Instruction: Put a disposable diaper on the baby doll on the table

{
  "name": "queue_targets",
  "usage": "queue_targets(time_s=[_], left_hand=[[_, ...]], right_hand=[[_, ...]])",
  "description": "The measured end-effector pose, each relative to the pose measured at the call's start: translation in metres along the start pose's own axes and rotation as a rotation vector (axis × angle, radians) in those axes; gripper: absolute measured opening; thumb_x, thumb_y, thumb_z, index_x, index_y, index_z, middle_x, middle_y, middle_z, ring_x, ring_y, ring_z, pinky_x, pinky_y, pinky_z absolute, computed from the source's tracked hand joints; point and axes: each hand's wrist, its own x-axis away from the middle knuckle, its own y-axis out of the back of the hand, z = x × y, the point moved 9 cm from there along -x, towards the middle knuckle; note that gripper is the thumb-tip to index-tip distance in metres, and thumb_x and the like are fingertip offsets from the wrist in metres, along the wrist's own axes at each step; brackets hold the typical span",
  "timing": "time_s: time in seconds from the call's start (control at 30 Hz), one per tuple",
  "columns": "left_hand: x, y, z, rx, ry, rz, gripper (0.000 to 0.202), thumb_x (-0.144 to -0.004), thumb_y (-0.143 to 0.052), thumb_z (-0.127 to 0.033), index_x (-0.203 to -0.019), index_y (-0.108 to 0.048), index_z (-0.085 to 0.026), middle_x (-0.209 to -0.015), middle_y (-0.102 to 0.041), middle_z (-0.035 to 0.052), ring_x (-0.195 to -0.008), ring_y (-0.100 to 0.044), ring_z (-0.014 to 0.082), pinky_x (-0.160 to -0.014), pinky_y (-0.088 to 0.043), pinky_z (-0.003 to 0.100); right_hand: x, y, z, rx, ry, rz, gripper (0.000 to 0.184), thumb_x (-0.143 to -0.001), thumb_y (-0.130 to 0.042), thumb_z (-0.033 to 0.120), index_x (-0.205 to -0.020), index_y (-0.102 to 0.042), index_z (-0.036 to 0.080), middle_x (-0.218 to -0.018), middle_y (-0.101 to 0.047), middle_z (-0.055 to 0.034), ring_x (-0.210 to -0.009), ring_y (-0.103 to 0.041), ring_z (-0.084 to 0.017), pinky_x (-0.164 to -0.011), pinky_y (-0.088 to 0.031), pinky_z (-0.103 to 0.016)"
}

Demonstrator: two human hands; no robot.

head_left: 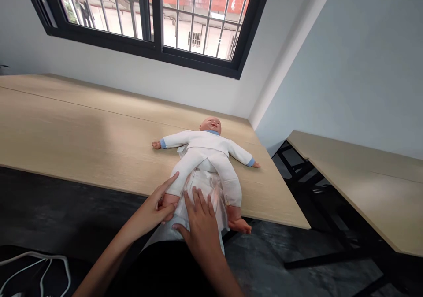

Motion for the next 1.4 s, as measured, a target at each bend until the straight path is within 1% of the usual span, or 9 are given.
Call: queue_targets(time_s=[0.17,0.33,0.5,0.73,0.9,1.0,1.1,1.27,1.4], left_hand=[[-0.001,0.002,0.002,0.038,0.019,0.011,0.088,-0.08,-0.062,-0.041,-0.155,-0.021,-0.023,-0.082,-0.053,-0.0025,-0.053,-0.04,0.0055,-0.048,-0.039,0.019],[-0.005,0.004,0.007,0.039,0.02,-0.011,0.084,-0.077,-0.063,-0.041,-0.151,-0.03,-0.023,-0.084,-0.05,-0.0024,-0.052,-0.045,0.0066,-0.045,-0.04,0.02],[-0.004,0.005,0.012,-0.04,0.034,-0.057,0.067,-0.074,-0.064,-0.041,-0.133,-0.046,-0.014,-0.07,-0.046,-0.0046,-0.051,-0.044,0.0102,-0.045,-0.038,0.021],[0.005,0.002,-0.016,-0.27,-0.14,-0.091,0.066,-0.079,-0.055,-0.031,-0.144,-0.044,-0.027,-0.115,-0.053,0.0057,-0.09,-0.056,0.0184,-0.076,-0.051,0.029],[0.007,-0.004,-0.018,-0.347,-0.175,-0.047,0.065,-0.083,-0.051,-0.03,-0.147,-0.042,-0.028,-0.115,-0.054,0.0056,-0.088,-0.056,0.0171,-0.077,-0.049,0.027],[0.008,-0.007,-0.015,-0.389,-0.151,-0.028,0.068,-0.084,-0.049,-0.03,-0.151,-0.035,-0.028,-0.116,-0.053,0.0063,-0.079,-0.055,0.015,-0.073,-0.048,0.026],[0.01,-0.009,-0.014,-0.407,-0.131,-0.022,0.07,-0.086,-0.047,-0.029,-0.153,-0.03,-0.031,-0.116,-0.051,0.0061,-0.077,-0.055,0.0144,-0.074,-0.049,0.027],[0.012,-0.015,-0.012,-0.328,-0.095,-0.018,0.063,-0.089,-0.052,-0.039,-0.149,-0.036,-0.038,-0.118,-0.052,0.0045,-0.081,-0.059,0.0155,-0.078,-0.052,0.029],[0.013,-0.005,-0.018,-0.467,-0.082,-0.131,0.057,-0.091,-0.05,-0.046,-0.146,-0.042,-0.034,-0.12,-0.05,0.0071,-0.089,-0.062,0.0201,-0.082,-0.054,0.035]], right_hand=[[0.003,-0.01,-0.007,-0.005,-0.004,-0.097,0.062,-0.082,-0.041,-0.004,-0.139,-0.054,0.018,-0.142,-0.054,-0.0025,-0.134,-0.047,-0.027,-0.11,-0.038,-0.043],[-0.015,0.043,-0.004,0.033,0.088,-0.251,0.045,-0.09,-0.041,-0.001,-0.122,-0.062,0.02,-0.12,-0.069,-0.0002,-0.111,-0.062,-0.021,-0.094,-0.046,-0.036],[-0.075,0.073,0.004,0.212,0.164,0.032,0.025,-0.094,-0.05,0.009,-0.109,-0.066,0.021,-0.104,-0.071,-0.0029,-0.084,-0.065,-0.019,-0.067,-0.046,-0.03],[-0.162,0.083,-0.032,0.145,0.19,0.109,0.023,-0.097,-0.05,0.02,-0.111,-0.068,0.026,-0.098,-0.07,-0.0012,-0.076,-0.061,-0.018,-0.06,-0.031,-0.026],[-0.212,0.057,-0.123,-0.254,-0.017,0.03,0.032,-0.096,-0.052,0.044,-0.087,-0.07,0.019,-0.079,-0.064,-0.0018,-0.077,-0.054,-0.018,-0.062,-0.029,-0.024],[-0.212,0.019,-0.156,-0.497,-0.09,0.089,0.043,-0.089,-0.057,0.046,-0.059,-0.053,0.016,-0.055,-0.042,0.0025,-0.059,-0.039,-0.012,-0.057,-0.024,-0.025],[-0.201,-0.002,-0.174,-0.628,-0.156,0.045,0.052,-0.085,-0.058,0.053,-0.051,-0.039,0.018,-0.051,-0.028,0.0047,-0.054,-0.027,-0.01,-0.054,-0.02,-0.026],[-0.189,-0.004,-0.186,-0.689,-0.213,-0.047,0.043,-0.079,-0.063,0.056,-0.073,-0.068,0.014,-0.058,-0.052,0.0018,-0.056,-0.039,-0.012,-0.056,-0.027,-0.025],[-0.188,-0.001,-0.193,-0.617,-0.26,-0.086,0.044,-0.077,-0.065,0.058,-0.077,-0.071,0.014,-0.059,-0.057,0.0008,-0.057,-0.043,-0.013,-0.057,-0.03,-0.025]])
